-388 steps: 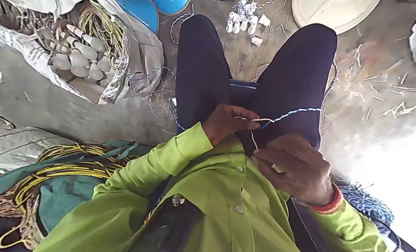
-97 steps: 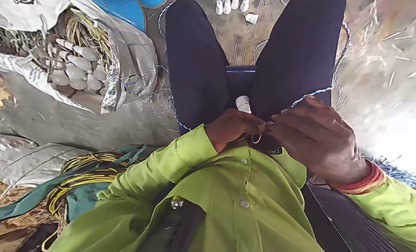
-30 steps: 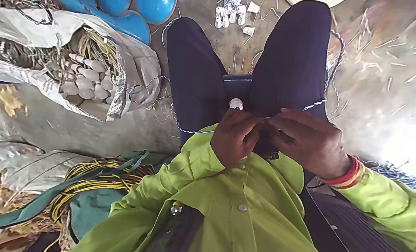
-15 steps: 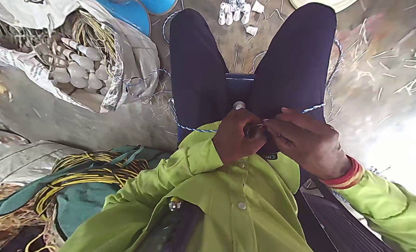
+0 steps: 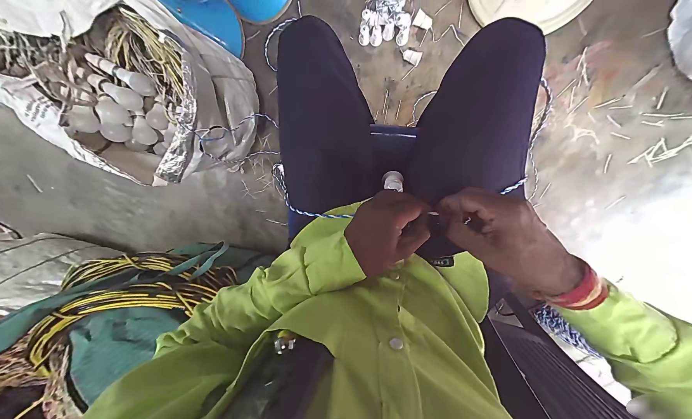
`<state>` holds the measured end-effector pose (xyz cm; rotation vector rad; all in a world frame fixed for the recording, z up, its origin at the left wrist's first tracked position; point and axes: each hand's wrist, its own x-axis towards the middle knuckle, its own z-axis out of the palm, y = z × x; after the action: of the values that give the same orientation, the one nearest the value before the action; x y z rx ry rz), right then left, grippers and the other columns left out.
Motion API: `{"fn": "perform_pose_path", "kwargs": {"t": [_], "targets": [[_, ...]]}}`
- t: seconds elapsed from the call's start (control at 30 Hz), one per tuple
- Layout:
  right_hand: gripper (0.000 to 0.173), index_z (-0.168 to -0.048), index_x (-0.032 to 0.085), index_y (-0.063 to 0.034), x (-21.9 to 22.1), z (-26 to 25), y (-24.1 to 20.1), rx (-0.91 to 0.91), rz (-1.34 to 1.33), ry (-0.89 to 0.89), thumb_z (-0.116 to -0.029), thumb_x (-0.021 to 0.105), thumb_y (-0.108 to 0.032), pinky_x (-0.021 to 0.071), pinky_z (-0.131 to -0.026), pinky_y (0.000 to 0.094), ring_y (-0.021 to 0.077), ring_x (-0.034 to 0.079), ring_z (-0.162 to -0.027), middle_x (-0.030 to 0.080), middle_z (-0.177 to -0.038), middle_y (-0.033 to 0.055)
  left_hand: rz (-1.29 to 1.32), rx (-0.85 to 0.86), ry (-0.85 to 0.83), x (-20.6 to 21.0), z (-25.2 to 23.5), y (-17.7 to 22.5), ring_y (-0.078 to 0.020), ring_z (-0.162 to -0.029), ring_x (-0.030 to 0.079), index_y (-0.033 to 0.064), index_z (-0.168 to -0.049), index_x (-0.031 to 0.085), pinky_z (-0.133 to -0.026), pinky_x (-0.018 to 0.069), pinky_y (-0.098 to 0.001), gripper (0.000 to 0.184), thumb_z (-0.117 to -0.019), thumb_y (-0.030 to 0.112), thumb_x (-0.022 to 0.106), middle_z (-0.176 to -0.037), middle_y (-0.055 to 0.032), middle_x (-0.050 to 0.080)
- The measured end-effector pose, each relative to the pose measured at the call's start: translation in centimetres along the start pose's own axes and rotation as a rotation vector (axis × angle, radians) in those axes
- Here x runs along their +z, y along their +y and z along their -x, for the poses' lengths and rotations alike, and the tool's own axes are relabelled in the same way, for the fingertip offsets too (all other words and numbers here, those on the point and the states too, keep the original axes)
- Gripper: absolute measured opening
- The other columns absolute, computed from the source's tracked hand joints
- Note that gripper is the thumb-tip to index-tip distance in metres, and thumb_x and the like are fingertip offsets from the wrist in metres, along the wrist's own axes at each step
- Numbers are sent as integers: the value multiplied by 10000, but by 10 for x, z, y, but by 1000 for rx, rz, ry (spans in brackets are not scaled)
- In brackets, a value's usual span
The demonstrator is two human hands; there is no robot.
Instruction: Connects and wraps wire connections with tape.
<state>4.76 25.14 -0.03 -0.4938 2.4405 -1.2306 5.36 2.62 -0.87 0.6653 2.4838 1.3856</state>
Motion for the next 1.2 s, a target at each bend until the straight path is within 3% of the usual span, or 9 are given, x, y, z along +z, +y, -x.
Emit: {"fn": "perform_pose_path", "kwargs": {"t": [0.1, 0.2, 0.33, 0.43, 0.57, 0.7, 0.8, 0.9, 1.2], "targets": [[114, -952, 722, -136, -7, -3, 1, 274, -424, -174, -960, 619, -183, 485, -545, 176, 14, 594, -631, 651, -733, -63, -7, 32, -4, 3, -1, 1, -229, -971, 694, 11, -1013, 768, -885, 559, -340, 185, -931, 73, 614, -980, -116, 744], [196, -930, 738, -128, -10, -7, 6, 507, -830, -327, -977, 560, -193, 547, -695, 203, 59, 646, -741, 688, -800, -16, -44, 63, -2, 5, -1, 2, -251, -997, 685, 13, -1038, 766, -892, 557, -331, 190, -934, 75, 619, -1001, -127, 736], [189, -975, 748, -125, -9, -8, 11, 544, -970, -346, -986, 600, -243, 566, -736, 208, 63, 670, -781, 711, -854, -3, -49, 32, -5, 3, -2, 2, -248, -961, 687, 21, -1016, 769, -857, 563, -340, 183, -932, 81, 618, -970, -121, 735], [195, -1103, 740, -97, -12, -4, 9, 384, -752, -252, -979, 621, -188, 602, -777, 270, 107, 694, -836, 727, -927, 18, -31, -13, -1, 1, -1, 1, -222, -914, 692, 22, -965, 773, -821, 569, -335, 166, -927, 84, 624, -924, -103, 736], [351, -1234, 683, -90, -10, 1, 1, 173, -360, -60, -906, 692, -214, 616, -729, 233, 57, 707, -839, 735, -993, -16, 27, -59, 0, 1, -2, 3, -203, -903, 707, 22, -942, 777, -812, 582, -335, 158, -920, 83, 632, -884, -94, 738], [221, -1062, 749, -55, 2, 7, -7, -46, 55, 132, -914, 702, -213, 600, -745, 243, 72, 704, -851, 745, -967, 43, 33, -70, 2, 0, -2, 3, -202, -885, 714, 16, -931, 776, -798, 587, -340, 153, -909, 87, 642, -876, -99, 740], [171, -1008, 768, -24, 10, 9, -9, -163, 255, 207, -935, 663, -138, 591, -913, 403, 240, 748, -904, 764, -955, 131, 24, -76, -14, 0, -1, 4, -205, -870, 709, 19, -920, 774, -791, 584, -344, 142, -905, 90, 652, -855, -97, 730], [157, -1008, 750, 4, 15, 10, -9, -226, 353, 216, -971, 639, -101, 554, -999, 505, 294, 754, -902, 759, -945, 157, 10, -79, -30, 0, -2, 5, -209, -870, 706, 21, -929, 780, -785, 579, -345, 143, -904, 93, 658, -861, -98, 734], [124, -991, 717, 39, 17, 13, -5, -386, 510, 211, -974, 616, -31, 524, -1020, 535, 321, 727, -857, 709, -884, 183, 1, -93, -50, 0, -2, 6, -210, -850, 707, 18, -932, 782, -764, 582, -352, 153, -912, 103, 657, -850, -99, 730]]}}
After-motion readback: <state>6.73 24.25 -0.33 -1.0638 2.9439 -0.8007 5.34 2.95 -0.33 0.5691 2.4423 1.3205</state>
